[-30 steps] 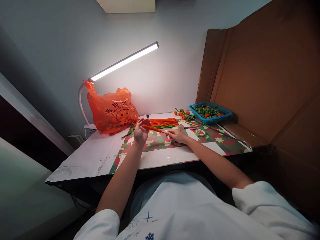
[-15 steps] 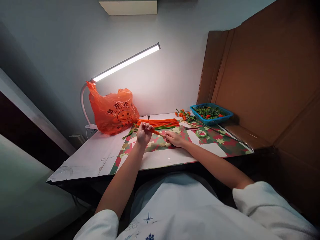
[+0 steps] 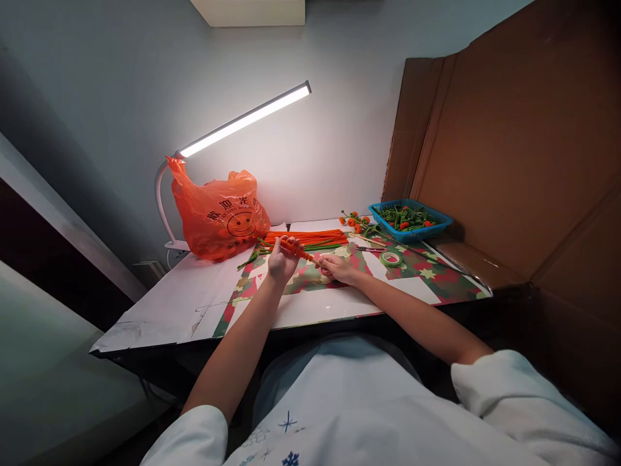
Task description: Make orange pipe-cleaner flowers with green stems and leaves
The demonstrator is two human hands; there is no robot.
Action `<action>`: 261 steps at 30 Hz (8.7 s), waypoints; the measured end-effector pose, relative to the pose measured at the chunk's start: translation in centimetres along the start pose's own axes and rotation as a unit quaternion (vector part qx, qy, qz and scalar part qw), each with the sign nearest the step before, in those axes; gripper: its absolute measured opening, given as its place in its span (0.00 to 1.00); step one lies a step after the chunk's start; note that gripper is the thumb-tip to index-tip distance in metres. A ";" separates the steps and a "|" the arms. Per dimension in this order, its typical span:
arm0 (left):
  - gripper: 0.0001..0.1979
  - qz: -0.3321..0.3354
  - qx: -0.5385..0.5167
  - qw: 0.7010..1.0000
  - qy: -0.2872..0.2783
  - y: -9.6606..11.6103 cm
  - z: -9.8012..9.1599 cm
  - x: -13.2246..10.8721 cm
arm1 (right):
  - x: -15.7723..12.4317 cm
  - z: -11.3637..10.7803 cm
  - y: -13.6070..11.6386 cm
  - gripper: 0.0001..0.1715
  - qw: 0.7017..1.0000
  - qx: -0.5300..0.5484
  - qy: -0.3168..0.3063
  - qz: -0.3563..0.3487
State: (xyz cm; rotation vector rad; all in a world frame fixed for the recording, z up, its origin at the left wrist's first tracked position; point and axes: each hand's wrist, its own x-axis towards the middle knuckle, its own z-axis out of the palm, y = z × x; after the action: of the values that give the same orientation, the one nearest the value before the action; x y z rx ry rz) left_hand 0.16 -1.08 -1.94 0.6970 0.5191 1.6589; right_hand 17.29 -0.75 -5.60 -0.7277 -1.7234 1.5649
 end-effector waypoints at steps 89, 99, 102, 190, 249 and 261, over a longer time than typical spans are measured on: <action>0.27 0.045 0.385 0.922 -0.005 0.5 -2.0 0.9 | -1.7 -2.9 -2.5 0.10 0.991 -0.114 -0.030 0.070; 0.12 0.118 0.661 0.689 -0.273 1.2 -1.8 -1.5 | -2.7 -6.0 -3.8 0.20 0.971 -0.018 -0.167 0.167; 0.11 0.138 0.705 0.612 -0.330 1.2 -1.3 -2.4 | -2.6 -5.9 -3.9 0.21 0.971 -0.062 -0.172 0.152; 0.12 0.366 0.761 0.433 -0.315 -1.9 -1.7 -0.7 | -0.9 -3.5 -0.7 0.12 0.934 -0.351 -0.013 -0.073; 0.09 0.328 0.733 0.551 -0.227 -1.7 -1.5 -1.2 | -2.3 -5.7 -3.2 0.29 0.971 -0.209 0.096 0.065; 0.13 0.274 0.760 0.522 -0.274 -1.8 -1.9 -0.8 | -2.8 -4.7 -2.8 0.11 0.925 -0.365 0.085 -0.070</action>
State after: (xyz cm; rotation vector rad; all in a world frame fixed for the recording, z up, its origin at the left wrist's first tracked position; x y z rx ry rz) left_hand 0.23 -1.42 -4.67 2.8077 1.3470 0.9212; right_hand 22.82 -0.46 -2.98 -1.0250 -2.1698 0.7038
